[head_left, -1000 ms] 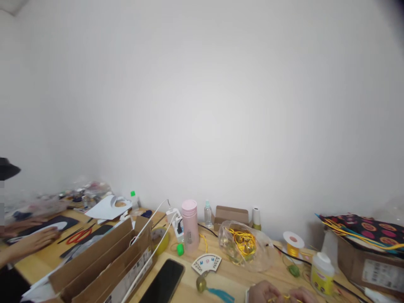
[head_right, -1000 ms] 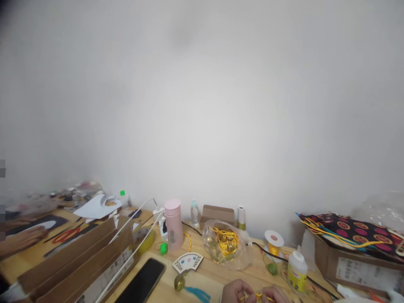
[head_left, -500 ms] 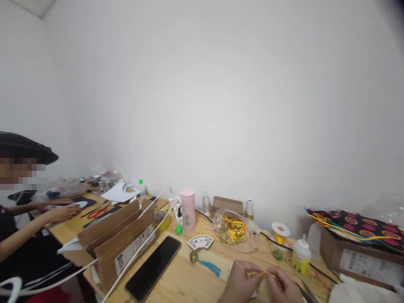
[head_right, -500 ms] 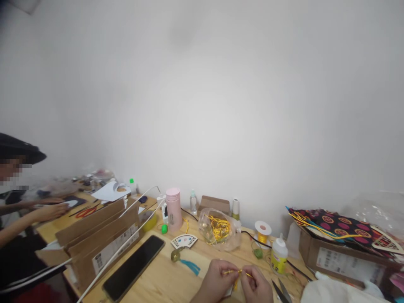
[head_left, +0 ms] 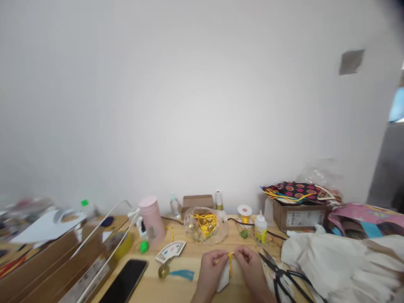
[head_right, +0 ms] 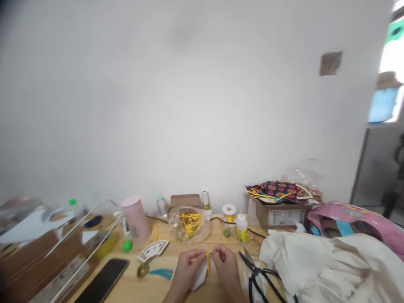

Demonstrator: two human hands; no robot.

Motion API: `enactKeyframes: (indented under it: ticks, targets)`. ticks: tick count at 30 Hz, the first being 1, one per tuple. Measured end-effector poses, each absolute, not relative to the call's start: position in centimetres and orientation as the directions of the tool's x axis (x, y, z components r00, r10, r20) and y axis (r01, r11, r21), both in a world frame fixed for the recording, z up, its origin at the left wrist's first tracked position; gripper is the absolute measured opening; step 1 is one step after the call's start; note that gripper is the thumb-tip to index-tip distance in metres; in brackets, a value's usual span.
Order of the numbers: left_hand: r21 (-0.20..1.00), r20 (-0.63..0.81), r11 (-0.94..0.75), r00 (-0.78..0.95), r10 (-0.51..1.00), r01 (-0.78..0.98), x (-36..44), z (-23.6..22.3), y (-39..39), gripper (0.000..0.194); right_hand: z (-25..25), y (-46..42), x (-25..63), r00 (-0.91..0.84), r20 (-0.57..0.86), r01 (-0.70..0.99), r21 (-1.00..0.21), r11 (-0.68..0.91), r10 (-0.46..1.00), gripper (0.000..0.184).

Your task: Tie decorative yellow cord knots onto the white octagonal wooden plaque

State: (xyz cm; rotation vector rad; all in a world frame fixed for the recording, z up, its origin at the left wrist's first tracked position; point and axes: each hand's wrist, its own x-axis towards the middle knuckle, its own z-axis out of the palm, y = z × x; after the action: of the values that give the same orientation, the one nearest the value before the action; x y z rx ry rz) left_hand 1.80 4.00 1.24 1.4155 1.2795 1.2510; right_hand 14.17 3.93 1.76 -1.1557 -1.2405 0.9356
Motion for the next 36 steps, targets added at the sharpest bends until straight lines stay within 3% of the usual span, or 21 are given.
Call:
enactKeyframes:
  ticks: [8,18,26,36]
  targets:
    - [0.994,0.046,-0.043,-0.028,0.999,0.098,1.7,1.0,4.5,0.029,1.5,4.1,13.7,0.102,0.156,-0.038,-0.986,0.161,0.982,0.014]
    - [0.998,0.046,-0.045,-0.008,0.999,0.05,1.7,1.0,4.5,0.029,2.2,3.8,13.8,0.077,0.157,-0.005,-0.988,0.158,0.985,0.012]
    - [0.996,0.089,-0.087,-0.046,0.995,0.033,2.4,0.8,4.4,0.03,1.5,4.1,14.1,0.12,0.164,-0.099,-0.979,0.176,0.979,0.011]
    - [0.997,0.01,-0.005,0.068,0.998,-0.071,2.0,1.4,4.3,0.027,1.6,4.1,14.6,0.056,0.051,-0.201,-0.978,0.062,0.997,0.014]
